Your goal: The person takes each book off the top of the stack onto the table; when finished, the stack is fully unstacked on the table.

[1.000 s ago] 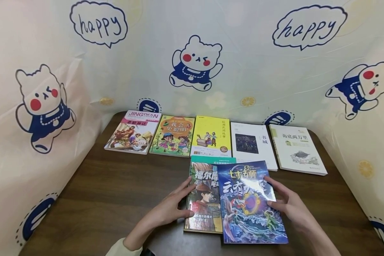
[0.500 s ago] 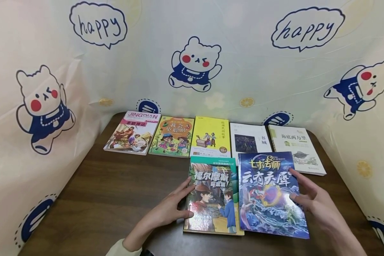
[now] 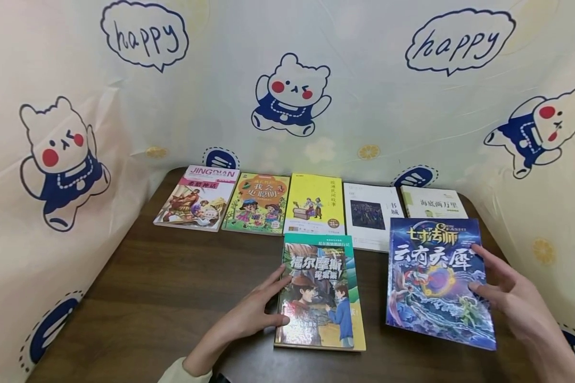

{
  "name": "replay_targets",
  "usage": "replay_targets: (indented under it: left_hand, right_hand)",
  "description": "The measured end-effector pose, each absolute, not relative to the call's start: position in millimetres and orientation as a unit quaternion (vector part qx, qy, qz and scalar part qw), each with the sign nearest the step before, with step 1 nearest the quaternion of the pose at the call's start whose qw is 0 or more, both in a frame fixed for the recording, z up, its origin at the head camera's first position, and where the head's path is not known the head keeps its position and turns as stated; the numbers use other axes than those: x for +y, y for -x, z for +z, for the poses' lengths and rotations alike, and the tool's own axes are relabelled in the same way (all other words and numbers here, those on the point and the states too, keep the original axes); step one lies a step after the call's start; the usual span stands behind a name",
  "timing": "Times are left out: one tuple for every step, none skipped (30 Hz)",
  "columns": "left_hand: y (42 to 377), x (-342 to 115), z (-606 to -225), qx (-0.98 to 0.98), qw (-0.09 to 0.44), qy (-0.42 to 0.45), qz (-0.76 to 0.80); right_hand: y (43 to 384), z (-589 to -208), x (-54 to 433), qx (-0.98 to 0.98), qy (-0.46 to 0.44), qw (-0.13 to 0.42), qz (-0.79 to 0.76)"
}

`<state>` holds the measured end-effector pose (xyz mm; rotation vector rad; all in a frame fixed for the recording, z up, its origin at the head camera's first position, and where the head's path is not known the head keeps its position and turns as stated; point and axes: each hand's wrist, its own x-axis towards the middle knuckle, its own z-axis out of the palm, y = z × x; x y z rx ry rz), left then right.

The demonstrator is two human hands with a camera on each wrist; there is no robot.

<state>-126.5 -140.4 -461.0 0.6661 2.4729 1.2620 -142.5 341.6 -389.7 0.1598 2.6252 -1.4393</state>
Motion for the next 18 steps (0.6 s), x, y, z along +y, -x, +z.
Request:
replay_targets:
  left_hand:
    - [127,-140,-461,0.857,0.143,-0.231,0.437]
    - [127,-140,-461,0.857,0.143,-0.231,0.438]
    - [127,-140,-461,0.857,0.143,-0.231,0.438]
    - [127,-140,-461,0.857,0.143,-0.231,0.438]
    - [127,-140,-461,0.857,0.142,-0.231,0.439]
    - [127,-140,-461,0.857,0.142,-0.231,0.439]
    - [126,-140,-461,0.856,0.142,-0.231,0.440]
    - [126,-140,-462,0.856,0.142,-0.231,0.440]
    - [126,-140,-462,0.856,0.143,-0.231,0.441]
    - [126,-140,-461,0.855,0.143,-0.230,0.441]
    - [126,-140,-461,0.855,0.143,-0.230,0.442]
    - [126,-141,-461,0.855,0.143,-0.230,0.441]
    - [126,-141,-461,0.855,0.143,-0.230,0.442]
    - [126,-141,-461,0.855,0.144,-0.230,0.442]
    - [126,-140,-461,0.855,0.143,-0.229,0.442]
    - [126,-140,-461,0.855,0.143,-0.230,0.442]
    - [126,-140,-461,0.855,0.142,-0.230,0.442]
    - [126,-140,-461,0.856,0.142,-0.230,0.441]
  right_hand:
    - [143,-390,345,0.876,-0.058,0.068,-0.474]
    - [143,-390,347,0.878,-0.062,0.066,-0.470]
    - [143,-391,350,0.879,-0.067,0.065,-0.468]
    - [143,-391,353,0.879,-0.071,0.063,-0.468]
    - [142,-391,356,0.878,-0.072,0.063,-0.468]
    - [142,-392,359,0.878,-0.072,0.062,-0.469]
    - [142,-393,362,0.879,-0.071,0.061,-0.467]
    - [142,-394,365,0.879,-0.071,0.061,-0.467]
    - [141,-395,368,0.880,-0.070,0.060,-0.467]
    - [141,-397,371,0.880,-0.070,0.060,-0.466]
    - [141,-398,375,0.879,-0.069,0.061,-0.467]
    - [142,-399,377,0.880,-0.071,0.061,-0.466]
    - [142,-400,380,0.878,-0.073,0.064,-0.468]
    - [142,-401,383,0.875,-0.077,0.068,-0.473]
    - [142,-402,386,0.874,-0.079,0.071,-0.475]
    - [143,-403,389,0.871,-0.082,0.074,-0.478]
    - [143,-404,391,0.869,-0.083,0.077,-0.481]
    - [143,-405,394,0.867,-0.084,0.080,-0.484]
